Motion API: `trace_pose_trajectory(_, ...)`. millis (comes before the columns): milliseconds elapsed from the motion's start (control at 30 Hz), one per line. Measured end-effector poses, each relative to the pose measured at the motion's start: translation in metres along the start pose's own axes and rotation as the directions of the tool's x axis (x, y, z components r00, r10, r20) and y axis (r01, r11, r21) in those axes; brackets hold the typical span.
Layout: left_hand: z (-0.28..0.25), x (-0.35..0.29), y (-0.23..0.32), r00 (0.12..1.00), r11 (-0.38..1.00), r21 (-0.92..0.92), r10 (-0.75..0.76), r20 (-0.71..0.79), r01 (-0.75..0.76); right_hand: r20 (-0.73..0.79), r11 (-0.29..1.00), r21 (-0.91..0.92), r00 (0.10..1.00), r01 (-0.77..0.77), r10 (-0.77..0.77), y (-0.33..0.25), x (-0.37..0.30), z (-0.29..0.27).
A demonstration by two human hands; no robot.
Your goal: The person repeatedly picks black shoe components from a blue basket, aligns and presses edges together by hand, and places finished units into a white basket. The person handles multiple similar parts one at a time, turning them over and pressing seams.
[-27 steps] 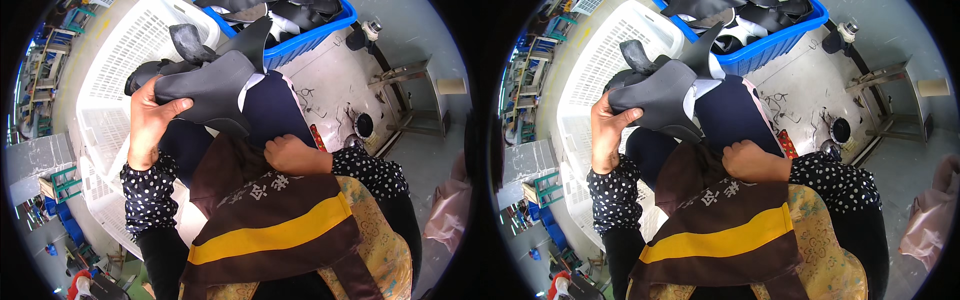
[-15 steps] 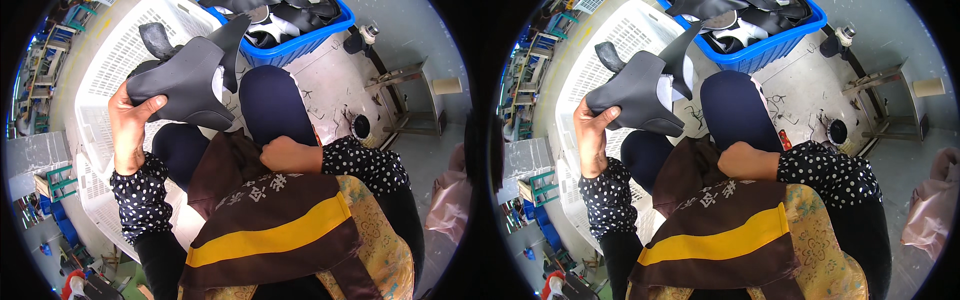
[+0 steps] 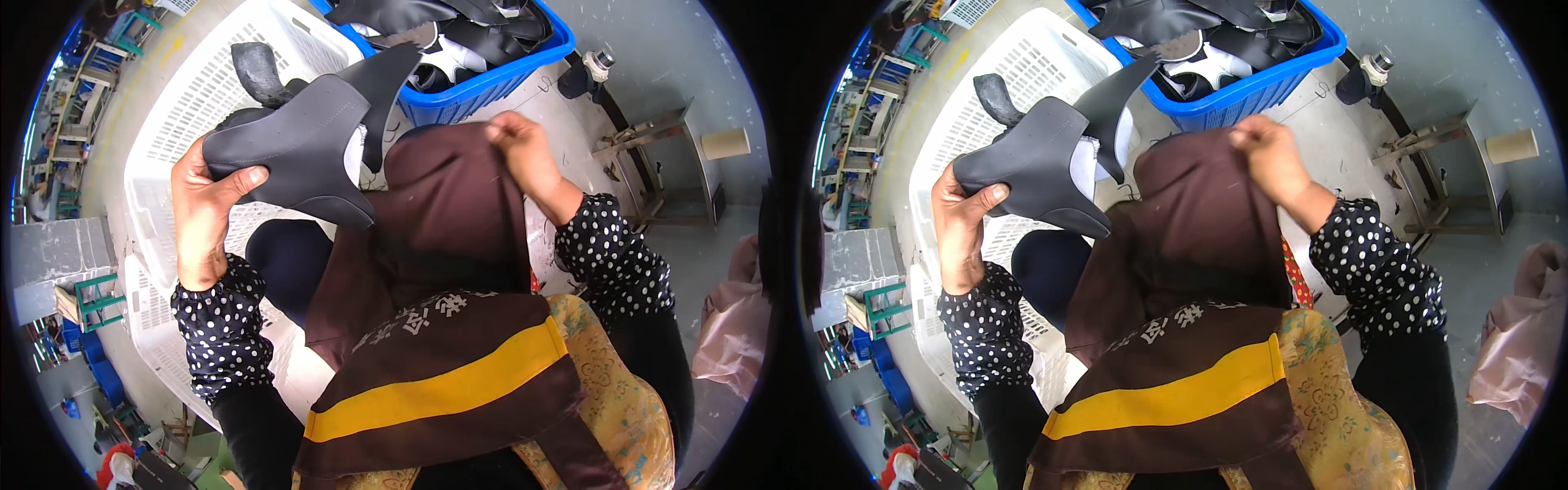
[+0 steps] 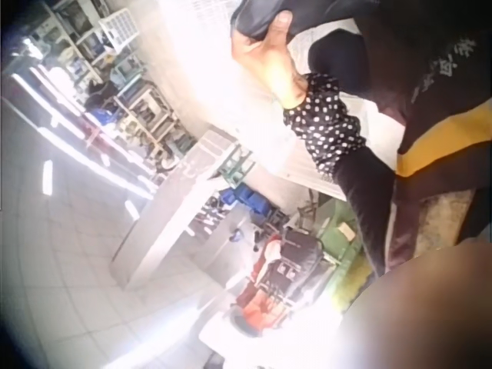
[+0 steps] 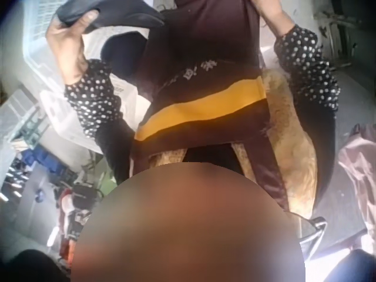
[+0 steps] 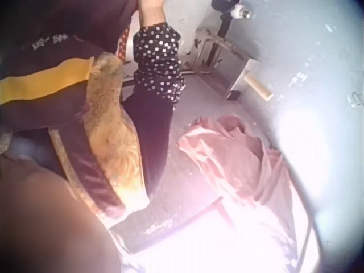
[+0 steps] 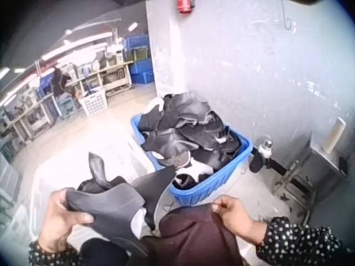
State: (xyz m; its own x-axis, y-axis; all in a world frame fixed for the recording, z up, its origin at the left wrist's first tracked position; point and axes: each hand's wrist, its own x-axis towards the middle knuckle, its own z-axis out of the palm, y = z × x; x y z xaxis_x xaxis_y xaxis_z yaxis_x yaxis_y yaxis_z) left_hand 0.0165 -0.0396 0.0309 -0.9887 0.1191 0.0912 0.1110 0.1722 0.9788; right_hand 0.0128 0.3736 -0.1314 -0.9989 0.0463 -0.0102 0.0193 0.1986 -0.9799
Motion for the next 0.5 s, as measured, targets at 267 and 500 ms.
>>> trace_pose_trajectory(267, 0.024, 0.027, 0.024, 0.983, 0.988, 0.082, 0.116, 0.142, -0.128, -0.175, 0.804, -0.583, 0.949, 0.117, -0.264, 0.056, 0.008, -0.028)
trace_pose_trajectory(500, 0.053, 0.038, 0.050, 0.983, 0.980, 0.159, 0.092, 0.156, -0.117, 0.335, 0.798, -0.335, 0.855, 0.501, -0.396, -0.044, 0.004, 0.020)
